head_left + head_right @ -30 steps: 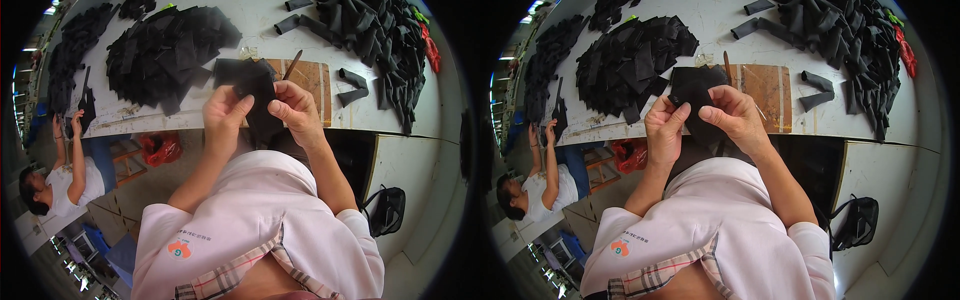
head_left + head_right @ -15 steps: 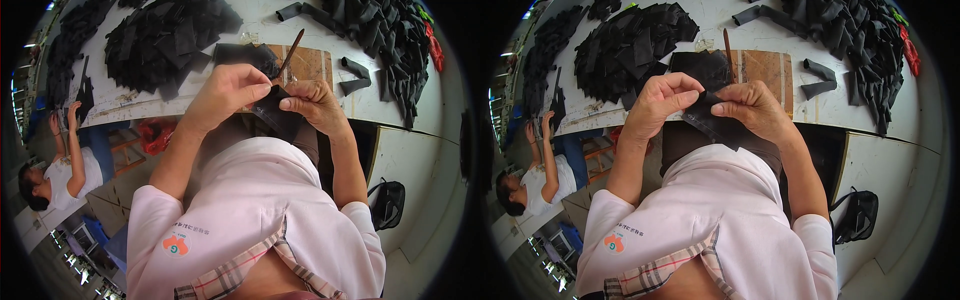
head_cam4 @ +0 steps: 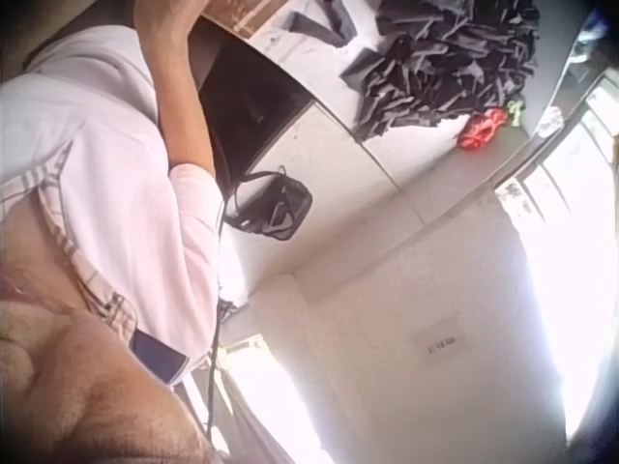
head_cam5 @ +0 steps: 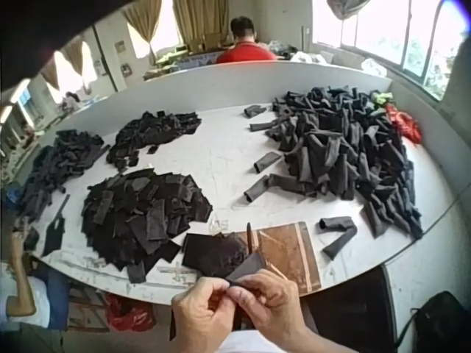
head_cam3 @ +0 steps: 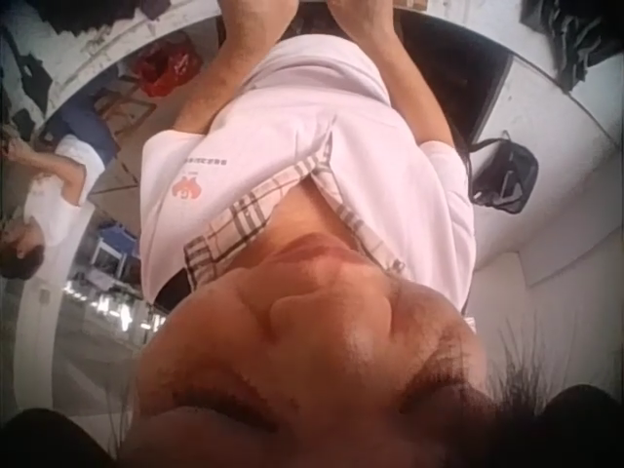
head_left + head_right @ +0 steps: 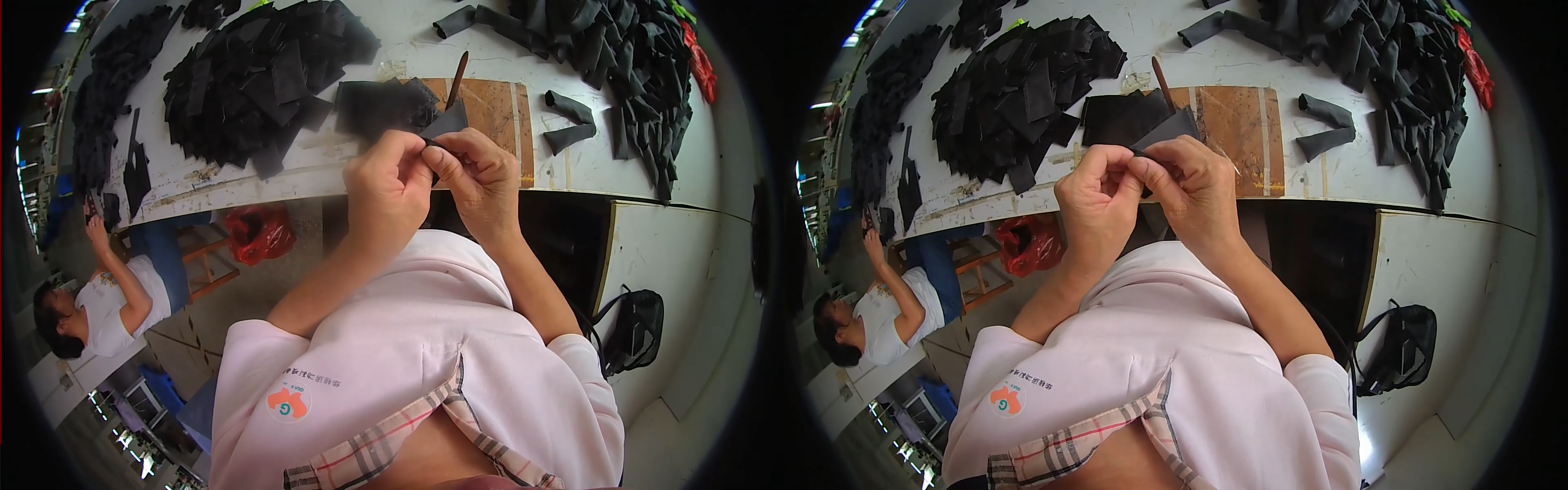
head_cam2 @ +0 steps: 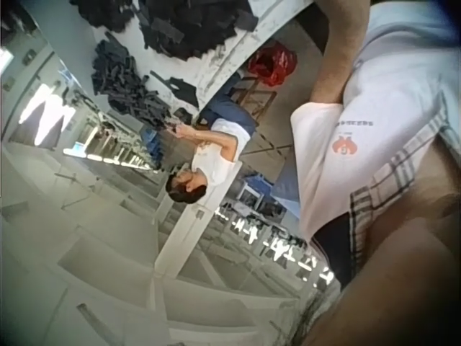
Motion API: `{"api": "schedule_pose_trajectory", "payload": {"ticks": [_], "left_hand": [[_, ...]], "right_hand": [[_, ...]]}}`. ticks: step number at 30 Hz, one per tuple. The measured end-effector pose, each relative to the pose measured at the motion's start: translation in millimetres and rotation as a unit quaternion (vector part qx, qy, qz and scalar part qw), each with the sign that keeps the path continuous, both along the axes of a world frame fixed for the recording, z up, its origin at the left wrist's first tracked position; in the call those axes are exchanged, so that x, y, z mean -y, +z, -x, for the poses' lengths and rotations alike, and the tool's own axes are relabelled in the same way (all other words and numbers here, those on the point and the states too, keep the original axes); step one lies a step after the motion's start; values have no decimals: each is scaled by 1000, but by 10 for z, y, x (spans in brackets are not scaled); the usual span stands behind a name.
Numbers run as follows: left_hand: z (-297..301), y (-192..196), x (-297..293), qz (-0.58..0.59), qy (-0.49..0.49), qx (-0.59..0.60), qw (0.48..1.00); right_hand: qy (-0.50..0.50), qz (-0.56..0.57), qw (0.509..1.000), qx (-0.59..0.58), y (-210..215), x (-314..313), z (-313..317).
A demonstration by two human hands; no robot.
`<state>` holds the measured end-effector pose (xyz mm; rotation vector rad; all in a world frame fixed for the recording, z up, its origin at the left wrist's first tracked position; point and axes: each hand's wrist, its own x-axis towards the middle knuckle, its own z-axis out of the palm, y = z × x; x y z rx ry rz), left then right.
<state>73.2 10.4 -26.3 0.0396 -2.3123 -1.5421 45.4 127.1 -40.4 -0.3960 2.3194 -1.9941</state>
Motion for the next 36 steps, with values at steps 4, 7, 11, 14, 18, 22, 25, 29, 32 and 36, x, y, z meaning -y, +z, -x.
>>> {"api": "schedule_pose_trajectory", "payload": {"ticks": [4,7,11,14,18,22,25,29,32,36], "left_hand": [[0,-124,48,118,81,-85,986],[30,-71,91,-271,47,113,955],[40,-74,368,-620,-136,233,737],[63,-39,324,-486,-114,242,832],[75,-159,78,-175,63,85,979],[77,-82,138,-301,-9,129,945],[97,-86,275,-397,-133,179,890],[6,96,323,-580,-301,159,740],[-77,243,334,-681,-342,174,623],[-124,209,431,-649,-499,147,556]], "right_hand": [[-29,-123,983,-130,19,85,19],[-61,-134,979,-138,-103,119,34],[51,188,963,186,-170,16,70],[115,303,893,312,-155,-25,71],[158,414,804,397,-156,44,49],[131,345,857,360,-182,-6,86],[102,369,849,364,-135,-53,61],[191,389,855,284,158,-52,-2],[219,360,870,255,341,-25,-39],[262,357,867,229,381,-10,-57]]}}
